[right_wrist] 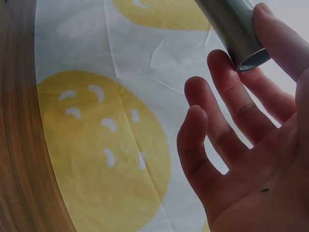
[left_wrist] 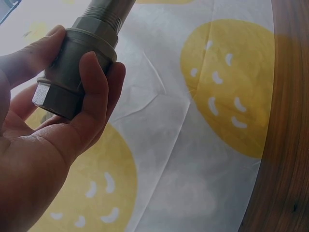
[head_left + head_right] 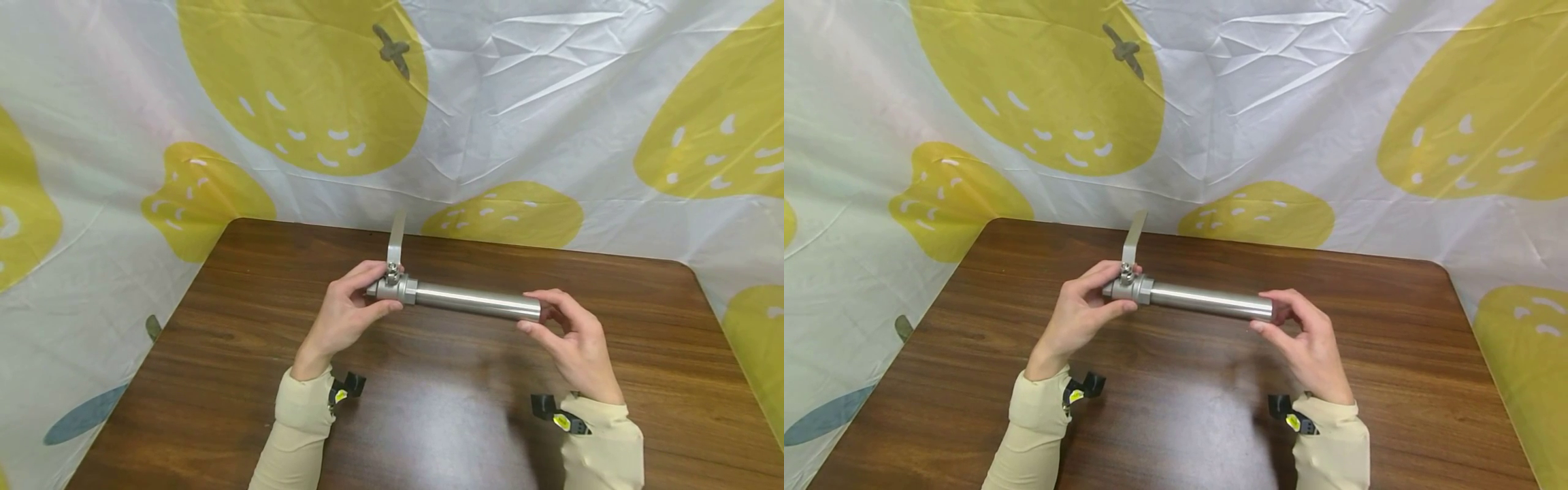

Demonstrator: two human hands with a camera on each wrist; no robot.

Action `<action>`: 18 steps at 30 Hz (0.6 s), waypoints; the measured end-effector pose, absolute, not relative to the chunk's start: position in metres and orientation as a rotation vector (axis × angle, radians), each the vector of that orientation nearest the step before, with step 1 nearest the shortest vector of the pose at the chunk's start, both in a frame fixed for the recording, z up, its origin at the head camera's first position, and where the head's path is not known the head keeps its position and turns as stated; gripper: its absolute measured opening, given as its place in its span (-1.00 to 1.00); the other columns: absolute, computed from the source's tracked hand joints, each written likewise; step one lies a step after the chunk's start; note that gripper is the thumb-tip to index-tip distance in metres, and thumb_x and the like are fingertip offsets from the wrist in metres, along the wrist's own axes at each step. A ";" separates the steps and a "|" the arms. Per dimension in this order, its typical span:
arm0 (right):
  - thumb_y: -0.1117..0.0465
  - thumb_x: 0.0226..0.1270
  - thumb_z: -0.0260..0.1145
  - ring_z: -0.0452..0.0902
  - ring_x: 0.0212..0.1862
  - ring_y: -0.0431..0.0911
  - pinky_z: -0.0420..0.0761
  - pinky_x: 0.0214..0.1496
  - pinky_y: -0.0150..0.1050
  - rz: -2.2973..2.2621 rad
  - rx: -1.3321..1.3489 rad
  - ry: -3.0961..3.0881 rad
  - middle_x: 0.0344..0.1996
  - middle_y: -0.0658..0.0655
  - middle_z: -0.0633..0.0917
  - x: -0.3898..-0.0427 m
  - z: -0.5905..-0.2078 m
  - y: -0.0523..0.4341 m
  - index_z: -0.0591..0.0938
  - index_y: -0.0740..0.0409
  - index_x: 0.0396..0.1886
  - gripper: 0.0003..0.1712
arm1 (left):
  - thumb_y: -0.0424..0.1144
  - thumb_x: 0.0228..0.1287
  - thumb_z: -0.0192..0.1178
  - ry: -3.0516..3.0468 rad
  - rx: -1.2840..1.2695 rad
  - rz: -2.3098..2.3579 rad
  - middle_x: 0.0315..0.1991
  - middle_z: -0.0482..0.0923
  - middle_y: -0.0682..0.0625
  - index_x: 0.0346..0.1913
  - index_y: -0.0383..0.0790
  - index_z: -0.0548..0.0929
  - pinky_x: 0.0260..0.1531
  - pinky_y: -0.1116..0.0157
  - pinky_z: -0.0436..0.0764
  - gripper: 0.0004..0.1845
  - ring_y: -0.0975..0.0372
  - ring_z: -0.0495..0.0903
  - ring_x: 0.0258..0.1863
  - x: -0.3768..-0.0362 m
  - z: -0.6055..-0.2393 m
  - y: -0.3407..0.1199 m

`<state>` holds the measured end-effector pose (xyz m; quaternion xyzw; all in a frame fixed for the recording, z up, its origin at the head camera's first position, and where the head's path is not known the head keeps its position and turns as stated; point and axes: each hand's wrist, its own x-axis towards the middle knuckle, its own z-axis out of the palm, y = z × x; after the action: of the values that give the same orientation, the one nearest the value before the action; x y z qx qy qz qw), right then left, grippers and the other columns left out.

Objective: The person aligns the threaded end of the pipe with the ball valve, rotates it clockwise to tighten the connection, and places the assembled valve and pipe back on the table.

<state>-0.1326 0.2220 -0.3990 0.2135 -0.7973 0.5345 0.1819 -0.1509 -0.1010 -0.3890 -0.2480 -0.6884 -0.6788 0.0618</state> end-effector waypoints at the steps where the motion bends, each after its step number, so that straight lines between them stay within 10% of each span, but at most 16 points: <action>1: 0.65 -0.07 0.41 0.48 -0.36 -0.29 0.51 -0.23 -0.55 1.497 0.604 -2.252 -0.35 -0.15 0.59 -0.133 -0.399 0.222 0.61 0.36 -0.03 -0.49 | -0.61 0.00 0.35 -2.080 -0.751 -2.053 0.10 0.50 -0.34 0.14 -0.56 0.51 -0.07 0.41 0.64 -0.45 0.25 0.55 -0.02 -0.151 -0.389 -0.101; 18: 0.54 0.12 0.35 0.51 -0.40 -0.37 0.49 -0.37 -0.59 1.490 0.421 -2.328 -0.50 -0.26 0.62 -0.131 -0.399 0.223 0.64 0.32 -0.29 -0.84 | -0.57 0.01 0.37 -2.083 -0.786 -2.043 0.08 0.51 -0.32 0.13 -0.52 0.53 -0.08 0.42 0.62 -0.46 0.25 0.54 -0.05 -0.152 -0.391 -0.099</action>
<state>-0.1311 0.2225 -0.3994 0.1483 -0.8203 0.5250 0.1718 -0.1515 -0.0987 -0.3911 -0.2597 -0.6882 -0.6748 0.0600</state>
